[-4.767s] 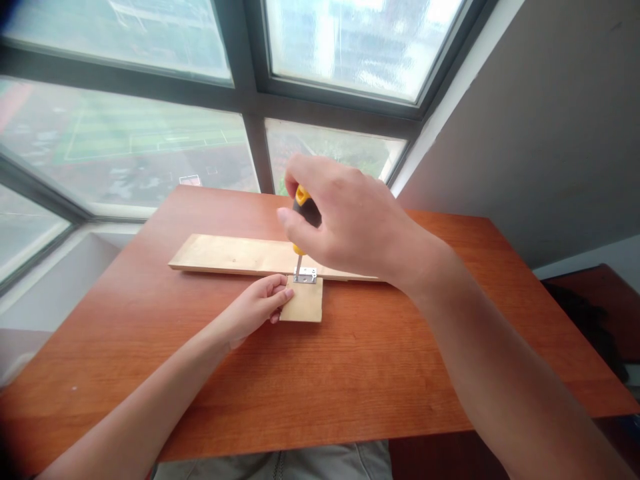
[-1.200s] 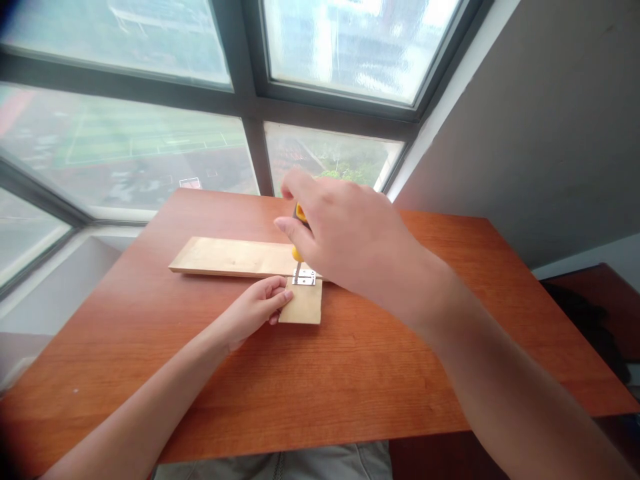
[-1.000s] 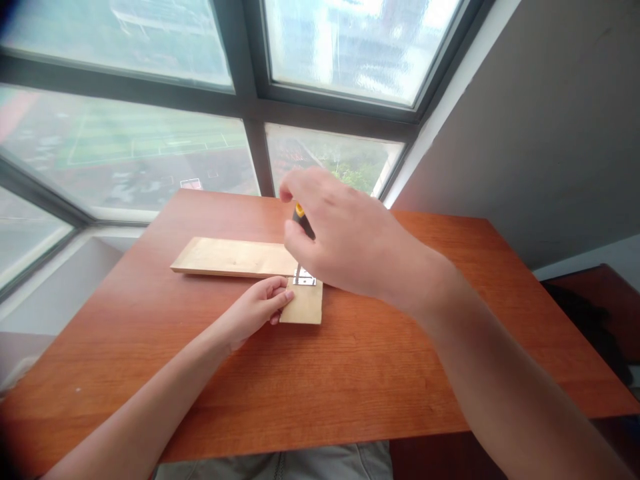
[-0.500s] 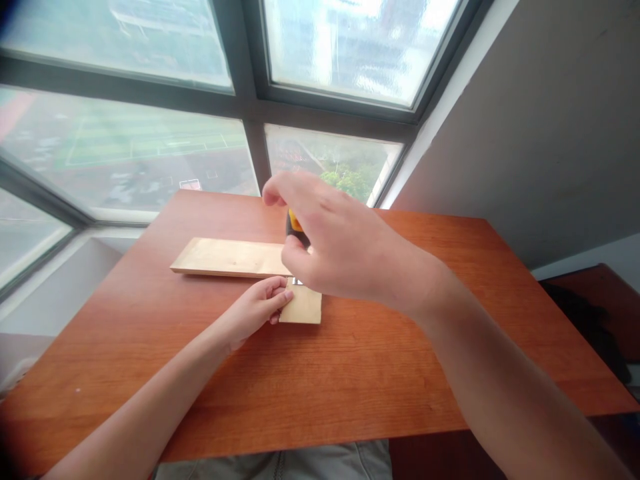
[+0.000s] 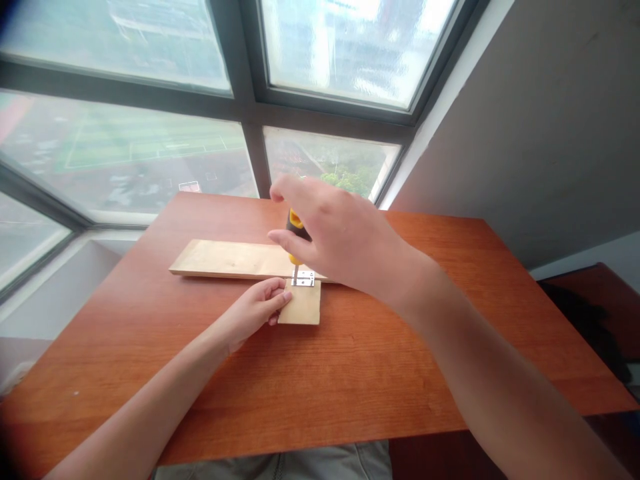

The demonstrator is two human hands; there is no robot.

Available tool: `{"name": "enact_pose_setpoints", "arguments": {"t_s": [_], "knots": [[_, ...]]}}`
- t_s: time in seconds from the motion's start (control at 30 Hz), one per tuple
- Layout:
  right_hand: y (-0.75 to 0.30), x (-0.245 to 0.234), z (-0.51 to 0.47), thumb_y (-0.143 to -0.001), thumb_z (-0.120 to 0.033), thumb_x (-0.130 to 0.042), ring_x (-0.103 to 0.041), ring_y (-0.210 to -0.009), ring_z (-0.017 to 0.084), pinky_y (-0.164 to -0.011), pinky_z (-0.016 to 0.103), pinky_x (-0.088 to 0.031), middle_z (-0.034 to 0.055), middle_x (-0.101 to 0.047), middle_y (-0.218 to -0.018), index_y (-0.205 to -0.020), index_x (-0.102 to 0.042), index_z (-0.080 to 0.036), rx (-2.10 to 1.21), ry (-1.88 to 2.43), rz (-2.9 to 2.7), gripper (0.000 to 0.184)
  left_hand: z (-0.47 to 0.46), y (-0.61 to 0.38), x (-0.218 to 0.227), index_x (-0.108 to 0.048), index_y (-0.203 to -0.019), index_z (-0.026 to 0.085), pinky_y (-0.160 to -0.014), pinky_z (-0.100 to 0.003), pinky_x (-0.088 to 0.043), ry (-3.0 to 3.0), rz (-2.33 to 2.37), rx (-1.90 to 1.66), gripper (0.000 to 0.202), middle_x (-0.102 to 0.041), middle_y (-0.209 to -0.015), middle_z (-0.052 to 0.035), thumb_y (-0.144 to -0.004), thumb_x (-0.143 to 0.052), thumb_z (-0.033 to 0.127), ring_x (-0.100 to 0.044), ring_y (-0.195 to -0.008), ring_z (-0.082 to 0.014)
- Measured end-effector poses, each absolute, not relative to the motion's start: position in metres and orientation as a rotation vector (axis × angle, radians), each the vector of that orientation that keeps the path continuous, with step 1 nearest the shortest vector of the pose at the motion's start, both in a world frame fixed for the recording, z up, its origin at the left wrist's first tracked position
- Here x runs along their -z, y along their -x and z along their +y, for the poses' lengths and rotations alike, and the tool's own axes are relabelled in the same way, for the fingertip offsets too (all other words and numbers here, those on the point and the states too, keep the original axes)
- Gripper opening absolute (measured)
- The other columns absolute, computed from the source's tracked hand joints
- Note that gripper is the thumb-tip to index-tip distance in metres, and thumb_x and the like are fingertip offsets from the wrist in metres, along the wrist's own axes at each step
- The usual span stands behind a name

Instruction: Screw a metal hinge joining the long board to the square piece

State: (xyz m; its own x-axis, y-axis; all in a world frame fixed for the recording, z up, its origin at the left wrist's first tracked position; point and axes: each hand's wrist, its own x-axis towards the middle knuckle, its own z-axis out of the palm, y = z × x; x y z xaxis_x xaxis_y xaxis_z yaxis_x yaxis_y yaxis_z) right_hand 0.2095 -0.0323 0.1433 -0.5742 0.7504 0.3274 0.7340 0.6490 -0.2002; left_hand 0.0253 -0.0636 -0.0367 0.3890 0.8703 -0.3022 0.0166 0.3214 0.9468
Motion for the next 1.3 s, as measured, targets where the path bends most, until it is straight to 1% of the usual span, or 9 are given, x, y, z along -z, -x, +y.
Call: {"name": "enact_pose_setpoints", "arguments": {"t_s": [0.1,0.27,0.47,0.7,0.9,1.0,1.1,1.23,1.3], "knots": [[-0.2098,-0.1413,-0.0298,-0.093,-0.041,-0.058,-0.058,-0.072,0.019,-0.067,0.033,-0.043,0.0043,-0.065,-0.087,-0.109,-0.058,-0.019,0.077,1.302,-2.417,0.028,-0.0633,-0.0249,0.0379,-0.055,-0.089,0.016,-0.049,-0.019,-0.034,-1.109,1.019,-0.71,0.032,-0.05,-0.067,0.0039,-0.087,-0.064,0.046,-0.042,-0.055,-0.0077],[-0.2132,-0.1423,-0.0301,-0.09,-0.017,-0.053,-0.061,-0.088,0.018,-0.076,0.032,-0.046,0.0073,-0.065,-0.112,-0.119,-0.053,-0.019,-0.183,1.055,-2.508,0.029,-0.0627,-0.0246,0.0382,-0.055,-0.089,0.016,-0.049,-0.019,-0.033,-1.099,1.003,-0.71,0.03,-0.049,-0.068,0.0041,-0.087,-0.064,0.045,-0.041,-0.054,-0.0073],[-0.2107,-0.1366,-0.0268,-0.093,-0.042,-0.057,-0.058,-0.072,0.019,-0.066,0.033,-0.042,0.0041,-0.066,-0.089,-0.114,-0.057,-0.019,0.085,1.294,-2.404,0.031,-0.0631,-0.0234,0.0388,-0.056,-0.09,0.016,-0.05,-0.019,-0.035,-1.108,0.996,-0.705,0.03,-0.051,-0.071,0.0032,-0.088,-0.064,0.045,-0.042,-0.057,-0.0076],[-0.2145,-0.1408,-0.0313,-0.087,-0.012,-0.054,-0.061,-0.092,0.017,-0.081,0.031,-0.047,0.0065,-0.064,-0.112,-0.122,-0.053,-0.018,-0.289,1.006,-2.483,0.035,-0.0638,-0.0247,0.0346,-0.056,-0.089,0.016,-0.049,-0.019,-0.034,-1.095,1.004,-0.716,0.031,-0.051,-0.07,0.0035,-0.086,-0.065,0.045,-0.042,-0.055,-0.0072],[-0.2122,-0.1387,-0.029,-0.094,-0.043,-0.056,-0.058,-0.071,0.018,-0.065,0.032,-0.041,0.0028,-0.066,-0.085,-0.108,-0.061,-0.019,0.001,1.252,-2.41,0.029,-0.0637,-0.0245,0.0366,-0.055,-0.086,0.016,-0.049,-0.02,-0.035,-1.101,1.019,-0.713,0.033,-0.05,-0.067,0.0043,-0.085,-0.066,0.047,-0.043,-0.054,-0.0074],[-0.2158,-0.1415,-0.0282,-0.094,-0.029,-0.053,-0.061,-0.084,0.019,-0.073,0.033,-0.045,0.0059,-0.067,-0.101,-0.115,-0.058,-0.018,-0.146,1.132,-2.458,0.024,-0.0636,-0.0243,0.037,-0.055,-0.088,0.016,-0.05,-0.02,-0.034,-1.094,1.011,-0.709,0.033,-0.05,-0.067,0.0043,-0.085,-0.066,0.047,-0.043,-0.054,-0.0075],[-0.2183,-0.1416,-0.0278,-0.088,-0.016,-0.056,-0.062,-0.095,0.019,-0.083,0.032,-0.046,0.0069,-0.065,-0.116,-0.122,-0.054,-0.018,-0.276,0.983,-2.507,0.034,-0.0637,-0.0242,0.0363,-0.055,-0.088,0.016,-0.05,-0.02,-0.035,-1.091,1.006,-0.706,0.032,-0.05,-0.068,0.0042,-0.085,-0.066,0.046,-0.043,-0.055,-0.0075],[-0.2148,-0.1377,-0.0268,-0.092,-0.037,-0.059,-0.059,-0.075,0.019,-0.069,0.032,-0.043,0.0038,-0.067,-0.092,-0.116,-0.058,-0.019,-0.061,1.22,-2.44,0.03,-0.0638,-0.024,0.0358,-0.056,-0.09,0.016,-0.051,-0.02,-0.035,-1.096,1.011,-0.706,0.032,-0.05,-0.068,0.0042,-0.086,-0.065,0.046,-0.043,-0.055,-0.0076],[-0.2128,-0.1387,-0.0273,-0.092,-0.039,-0.058,-0.059,-0.076,0.02,-0.068,0.033,-0.043,0.0049,-0.067,-0.093,-0.117,-0.058,-0.018,-0.024,1.27,-2.432,0.033,-0.0638,-0.024,0.0355,-0.056,-0.09,0.016,-0.051,-0.02,-0.035,-1.095,1.013,-0.707,0.033,-0.051,-0.068,0.0042,-0.085,-0.066,0.047,-0.043,-0.055,-0.0077]]}}
